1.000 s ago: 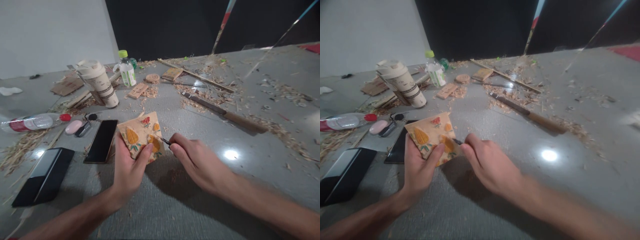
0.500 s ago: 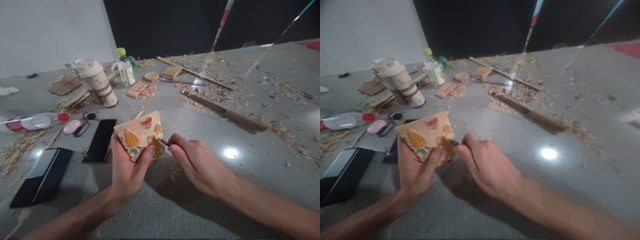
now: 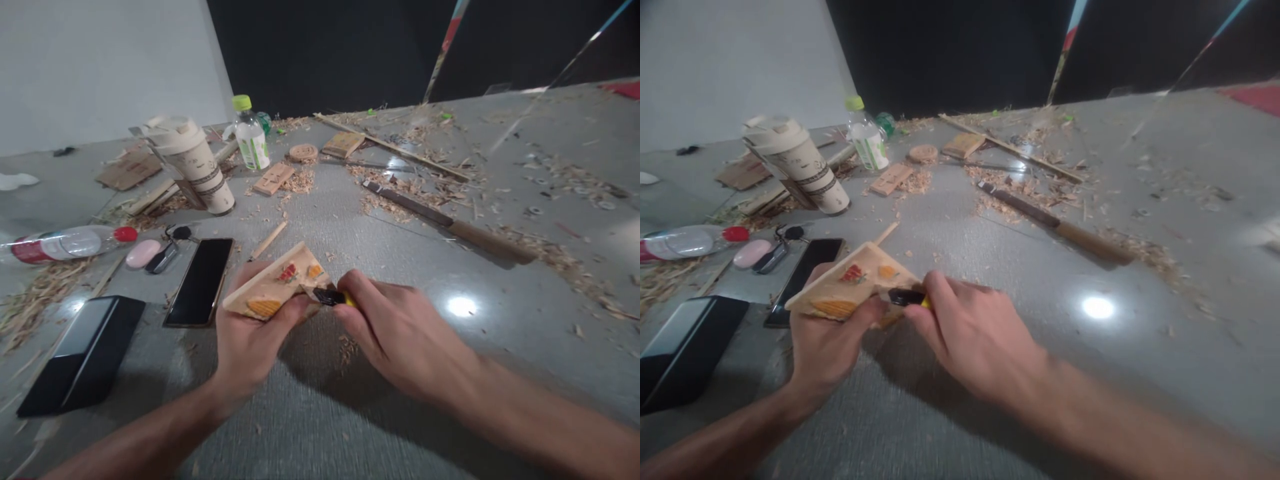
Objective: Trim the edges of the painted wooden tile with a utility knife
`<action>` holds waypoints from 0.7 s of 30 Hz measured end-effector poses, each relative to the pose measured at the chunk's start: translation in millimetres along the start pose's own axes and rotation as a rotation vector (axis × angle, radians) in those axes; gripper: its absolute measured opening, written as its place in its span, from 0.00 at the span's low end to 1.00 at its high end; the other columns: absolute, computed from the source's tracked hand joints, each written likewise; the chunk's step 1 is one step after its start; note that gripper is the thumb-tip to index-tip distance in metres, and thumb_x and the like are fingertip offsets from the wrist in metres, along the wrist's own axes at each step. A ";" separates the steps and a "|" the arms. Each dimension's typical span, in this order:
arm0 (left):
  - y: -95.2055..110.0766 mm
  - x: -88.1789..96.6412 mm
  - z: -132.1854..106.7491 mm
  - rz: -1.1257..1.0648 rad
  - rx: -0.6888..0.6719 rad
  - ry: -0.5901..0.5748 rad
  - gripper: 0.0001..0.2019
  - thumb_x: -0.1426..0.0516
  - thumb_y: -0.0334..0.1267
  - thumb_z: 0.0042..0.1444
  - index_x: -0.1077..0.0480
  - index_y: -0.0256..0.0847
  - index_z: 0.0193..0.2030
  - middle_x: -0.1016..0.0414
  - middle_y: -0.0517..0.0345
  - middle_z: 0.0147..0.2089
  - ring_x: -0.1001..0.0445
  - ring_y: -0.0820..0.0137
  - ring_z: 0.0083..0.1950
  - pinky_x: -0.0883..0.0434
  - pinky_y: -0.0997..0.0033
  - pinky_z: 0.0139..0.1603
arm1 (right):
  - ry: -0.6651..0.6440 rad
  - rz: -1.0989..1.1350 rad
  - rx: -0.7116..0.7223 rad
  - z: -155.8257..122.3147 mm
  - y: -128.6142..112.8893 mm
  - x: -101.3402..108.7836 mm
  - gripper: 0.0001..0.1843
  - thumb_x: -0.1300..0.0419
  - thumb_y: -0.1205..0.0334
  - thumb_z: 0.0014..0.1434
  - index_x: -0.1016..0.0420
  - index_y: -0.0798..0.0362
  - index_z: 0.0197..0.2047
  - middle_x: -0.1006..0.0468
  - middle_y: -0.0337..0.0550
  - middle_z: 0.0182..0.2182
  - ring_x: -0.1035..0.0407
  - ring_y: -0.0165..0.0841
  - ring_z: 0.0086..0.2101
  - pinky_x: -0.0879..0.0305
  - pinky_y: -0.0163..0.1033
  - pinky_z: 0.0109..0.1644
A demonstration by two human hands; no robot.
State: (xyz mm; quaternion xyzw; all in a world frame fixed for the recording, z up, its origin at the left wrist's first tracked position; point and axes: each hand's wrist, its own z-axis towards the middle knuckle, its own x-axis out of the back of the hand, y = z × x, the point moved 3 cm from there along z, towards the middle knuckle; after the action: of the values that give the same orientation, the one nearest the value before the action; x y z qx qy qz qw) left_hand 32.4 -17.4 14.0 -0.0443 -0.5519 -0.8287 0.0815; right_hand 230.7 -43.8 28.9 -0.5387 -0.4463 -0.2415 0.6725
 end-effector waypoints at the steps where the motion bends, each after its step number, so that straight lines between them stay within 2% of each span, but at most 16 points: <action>1: 0.0 0.8 -0.6 0.021 -0.018 0.009 0.11 0.28 0.37 0.60 0.20 0.54 0.48 0.15 0.63 0.42 0.14 0.62 0.40 0.15 0.60 0.39 | 0.007 -0.014 0.005 -0.5 -0.1 0.0 0.36 0.71 0.34 0.80 0.34 0.50 0.44 0.23 0.46 0.31 0.29 0.39 0.27 0.51 0.42 0.31; 4: 1.6 3.0 -2.7 0.070 -0.084 0.037 0.09 0.28 0.36 0.61 0.19 0.54 0.44 0.15 0.65 0.39 0.15 0.64 0.37 0.16 0.64 0.36 | 0.040 -0.045 0.028 -1.9 -0.8 0.5 0.38 0.74 0.33 0.79 0.34 0.50 0.42 0.24 0.44 0.28 0.30 0.37 0.25 0.52 0.42 0.30; 8: 4.4 5.8 -4.5 0.126 -0.142 0.063 0.09 0.28 0.36 0.61 0.18 0.53 0.45 0.17 0.63 0.39 0.16 0.64 0.39 0.17 0.64 0.39 | 0.076 -0.083 0.036 -2.2 -2.3 1.2 0.41 0.76 0.33 0.79 0.34 0.50 0.41 0.26 0.42 0.25 0.33 0.35 0.22 0.54 0.41 0.29; 13: 5.7 6.6 -4.8 0.089 -0.116 0.056 0.10 0.29 0.34 0.61 0.19 0.54 0.45 0.18 0.65 0.39 0.17 0.67 0.39 0.18 0.68 0.40 | 0.076 -0.119 0.035 0.2 -3.5 1.2 0.45 0.80 0.32 0.77 0.31 0.51 0.42 0.28 0.41 0.24 0.37 0.34 0.21 0.56 0.40 0.27; 21: 3.1 5.5 -5.4 0.056 -0.037 0.073 0.08 0.27 0.38 0.61 0.18 0.53 0.45 0.19 0.65 0.40 0.19 0.72 0.38 0.20 0.73 0.39 | 0.048 -0.138 -0.008 4.7 -0.5 -0.6 0.51 0.84 0.29 0.74 0.28 0.53 0.44 0.28 0.42 0.24 0.43 0.33 0.20 0.59 0.40 0.27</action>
State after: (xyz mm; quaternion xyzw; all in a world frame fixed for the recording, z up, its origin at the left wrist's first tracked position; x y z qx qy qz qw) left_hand 27.7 -24.0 15.6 -0.0309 -0.5317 -0.8373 0.1239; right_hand 228.4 -39.6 28.8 -0.5032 -0.4652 -0.3021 0.6627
